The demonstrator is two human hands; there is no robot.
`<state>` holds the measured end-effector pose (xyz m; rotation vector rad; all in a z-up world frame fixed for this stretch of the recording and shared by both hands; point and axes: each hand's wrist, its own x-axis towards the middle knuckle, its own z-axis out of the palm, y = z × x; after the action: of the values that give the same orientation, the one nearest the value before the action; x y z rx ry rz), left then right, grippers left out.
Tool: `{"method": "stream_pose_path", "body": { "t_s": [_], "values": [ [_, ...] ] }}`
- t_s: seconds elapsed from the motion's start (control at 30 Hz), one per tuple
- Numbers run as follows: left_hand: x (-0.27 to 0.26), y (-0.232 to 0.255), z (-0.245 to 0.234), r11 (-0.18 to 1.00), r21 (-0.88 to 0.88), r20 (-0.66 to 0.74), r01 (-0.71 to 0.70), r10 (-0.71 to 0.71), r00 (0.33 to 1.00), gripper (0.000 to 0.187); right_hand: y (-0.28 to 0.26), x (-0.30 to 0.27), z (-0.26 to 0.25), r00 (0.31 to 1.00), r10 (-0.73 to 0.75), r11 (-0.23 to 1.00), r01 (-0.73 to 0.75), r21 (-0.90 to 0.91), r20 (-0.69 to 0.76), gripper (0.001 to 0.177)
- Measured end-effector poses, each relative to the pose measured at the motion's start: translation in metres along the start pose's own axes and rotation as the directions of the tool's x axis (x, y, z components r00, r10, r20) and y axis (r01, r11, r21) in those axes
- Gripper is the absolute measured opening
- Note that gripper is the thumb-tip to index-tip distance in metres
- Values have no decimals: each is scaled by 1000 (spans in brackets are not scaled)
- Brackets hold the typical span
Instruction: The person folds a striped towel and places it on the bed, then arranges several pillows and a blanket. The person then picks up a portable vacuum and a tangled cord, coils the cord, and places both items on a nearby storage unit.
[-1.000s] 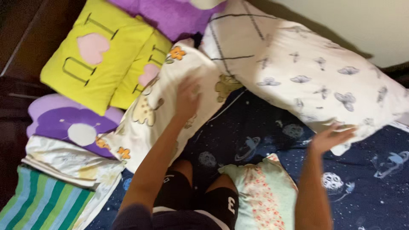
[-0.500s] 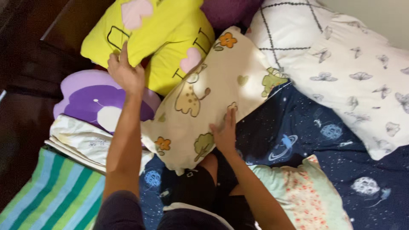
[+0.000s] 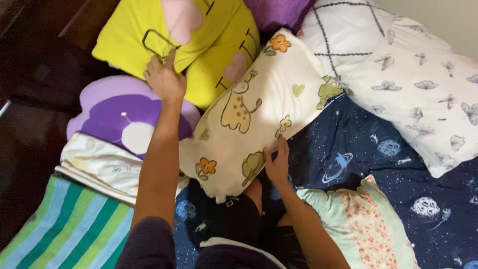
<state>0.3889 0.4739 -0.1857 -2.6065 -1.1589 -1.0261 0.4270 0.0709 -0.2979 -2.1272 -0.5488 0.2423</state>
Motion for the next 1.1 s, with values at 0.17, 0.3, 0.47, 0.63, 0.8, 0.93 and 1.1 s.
{"method": "stream_pose_path", "body": {
  "t_s": [0.17,0.3,0.47,0.63,0.8,0.93,1.1],
  "values": [
    [18,2,-23,986,-168,115,2,17,993,53,-23,17,1,998,-59,996,60,67,-10,79],
    [35,4,-45,926,-373,104,56,-18,994,25,-46,23,2,989,-129,992,128,-12,-78,80],
    [37,26,-71,832,-550,-170,-73,-26,985,19,-77,15,3,954,-258,966,258,-22,-153,81],
    [-27,90,-122,657,-740,29,144,-183,983,10,-94,3,2,956,-279,959,272,74,92,97],
    [-129,162,-181,108,-815,574,569,276,771,29,-88,-25,28,1000,-13,717,13,697,-5,77],
    [-120,139,-152,392,-802,557,451,217,802,40,-56,-29,11,971,218,72,-118,990,100,58],
    [-66,104,-83,786,-611,310,96,127,942,86,-41,-6,-6,909,372,43,-221,974,190,60]
  ]
}}
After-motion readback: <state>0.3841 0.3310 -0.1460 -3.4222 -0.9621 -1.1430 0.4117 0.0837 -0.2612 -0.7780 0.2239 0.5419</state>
